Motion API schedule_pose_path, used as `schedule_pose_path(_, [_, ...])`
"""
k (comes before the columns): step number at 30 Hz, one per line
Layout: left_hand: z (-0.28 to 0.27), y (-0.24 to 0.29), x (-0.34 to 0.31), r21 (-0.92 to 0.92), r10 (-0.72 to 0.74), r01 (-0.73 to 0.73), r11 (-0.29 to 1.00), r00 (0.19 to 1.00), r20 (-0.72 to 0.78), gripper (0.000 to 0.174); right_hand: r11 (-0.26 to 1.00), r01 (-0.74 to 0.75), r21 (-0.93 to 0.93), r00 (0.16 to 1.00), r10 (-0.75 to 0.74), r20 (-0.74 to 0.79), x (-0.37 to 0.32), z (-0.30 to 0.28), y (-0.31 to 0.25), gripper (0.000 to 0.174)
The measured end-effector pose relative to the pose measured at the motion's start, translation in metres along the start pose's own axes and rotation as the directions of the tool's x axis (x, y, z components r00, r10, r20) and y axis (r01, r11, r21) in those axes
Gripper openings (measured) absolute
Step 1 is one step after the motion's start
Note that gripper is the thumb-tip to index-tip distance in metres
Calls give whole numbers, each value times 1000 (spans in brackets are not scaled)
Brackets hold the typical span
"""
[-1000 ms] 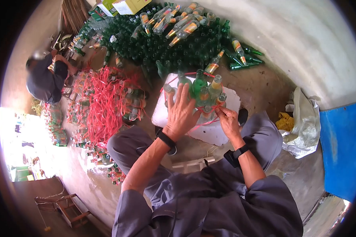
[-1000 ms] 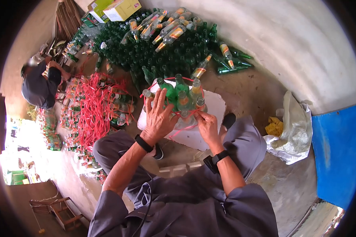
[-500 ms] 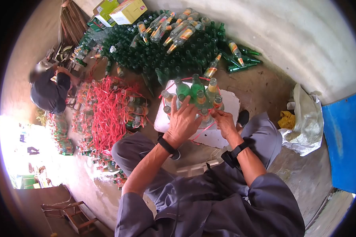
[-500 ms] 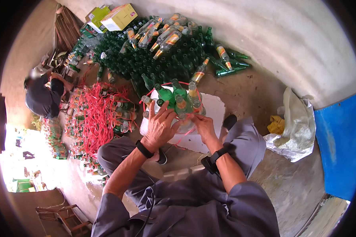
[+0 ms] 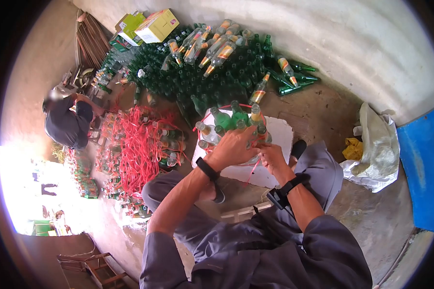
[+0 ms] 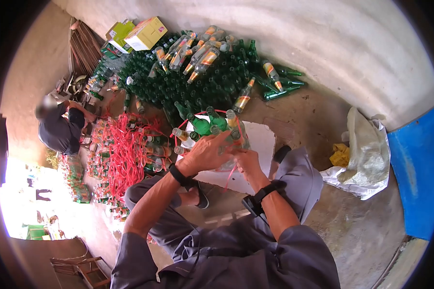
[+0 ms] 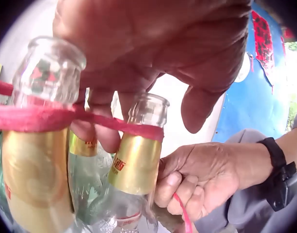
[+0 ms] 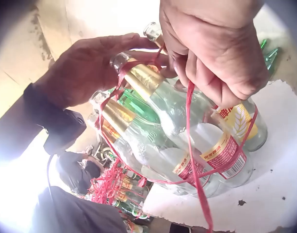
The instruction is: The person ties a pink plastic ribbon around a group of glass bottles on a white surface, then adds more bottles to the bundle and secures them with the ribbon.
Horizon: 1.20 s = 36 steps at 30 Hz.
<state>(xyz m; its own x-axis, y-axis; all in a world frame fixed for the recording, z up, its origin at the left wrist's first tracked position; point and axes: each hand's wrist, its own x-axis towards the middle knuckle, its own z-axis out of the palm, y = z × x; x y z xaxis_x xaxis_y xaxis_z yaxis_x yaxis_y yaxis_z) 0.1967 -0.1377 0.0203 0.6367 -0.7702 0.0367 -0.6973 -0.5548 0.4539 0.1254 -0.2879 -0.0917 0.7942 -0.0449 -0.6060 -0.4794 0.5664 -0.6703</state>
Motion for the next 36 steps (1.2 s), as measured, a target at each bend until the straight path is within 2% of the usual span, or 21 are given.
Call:
schedule_pose_path(2, [5,0,2,-50,-22,23,998,1000,21,75,999,-25,28,1000,25,-13,2,-1,3,22])
schedule_pose_path(4, [5,-3,3,-10,-83,85,996,987,134,83,934,235,-268,951,-278,-136,14,3,12,20])
schedule_pose_path(5, [5,-4,3,-4,-92,93,996,987,134,83,935,233,-265,953,-274,-127,23,0,21,20])
schedule_pose_path(7, [7,-7,2,-27,-85,89,996,987,135,85,758,182,-627,899,-386,-206,32,-3,32,37])
schedule_pose_path(11, [9,-14,1,8,-21,20,1000,992,122,86,792,137,-595,924,-319,-211,19,3,18,47])
schedule_pose_path(13, [3,-10,3,22,-33,30,999,983,181,87,743,51,-667,919,-296,-260,7,10,5,50])
schedule_pose_path(14, [0,-6,4,25,-34,30,999,984,177,87,742,55,-668,919,-299,-256,8,11,3,50])
schedule_pose_path(16, [-4,2,3,186,-63,26,982,978,197,84,778,107,-619,933,-294,-208,7,9,4,39])
schedule_pose_path(17, [-5,2,2,185,-64,27,982,978,197,84,777,106,-620,933,-293,-208,12,6,9,39])
schedule_pose_path(19, [-6,3,1,168,50,-69,983,992,111,81,833,156,-531,940,-290,-179,22,2,18,39])
schedule_pose_path(20, [-8,3,0,168,48,-67,984,993,110,81,832,156,-532,941,-289,-177,22,2,19,39])
schedule_pose_path(22, [-13,2,0,263,58,-105,959,982,181,76,862,207,-462,947,-295,-127,19,2,18,40])
schedule_pose_path(26, [-18,-4,2,374,99,-164,913,977,188,79,855,210,-475,957,-278,-78,13,-2,15,39])
schedule_pose_path(28, [-22,-4,1,350,193,-222,910,974,117,68,814,224,-536,959,-281,-27,9,-4,12,38])
schedule_pose_path(29, [-25,-3,2,344,194,-225,912,973,122,68,816,217,-535,960,-277,-32,5,-5,9,38])
schedule_pose_path(31, [-32,1,5,352,172,-210,912,976,135,62,711,214,-670,957,-292,-4,-4,-6,-2,37])
schedule_pose_path(32, [-38,5,7,347,173,-211,914,975,138,62,712,209,-670,957,-289,-8,-8,-7,-5,37])
schedule_pose_path(34, [-50,10,11,301,123,-175,937,975,183,55,611,181,-771,959,-284,0,-13,-9,-8,39])
schedule_pose_path(35, [-53,6,12,300,124,-176,937,975,185,55,613,179,-769,959,-283,-2,-12,-9,-7,39])
schedule_pose_path(36, [-55,1,14,170,77,-106,980,982,170,52,552,203,-809,945,-328,13,-11,-10,-5,37])
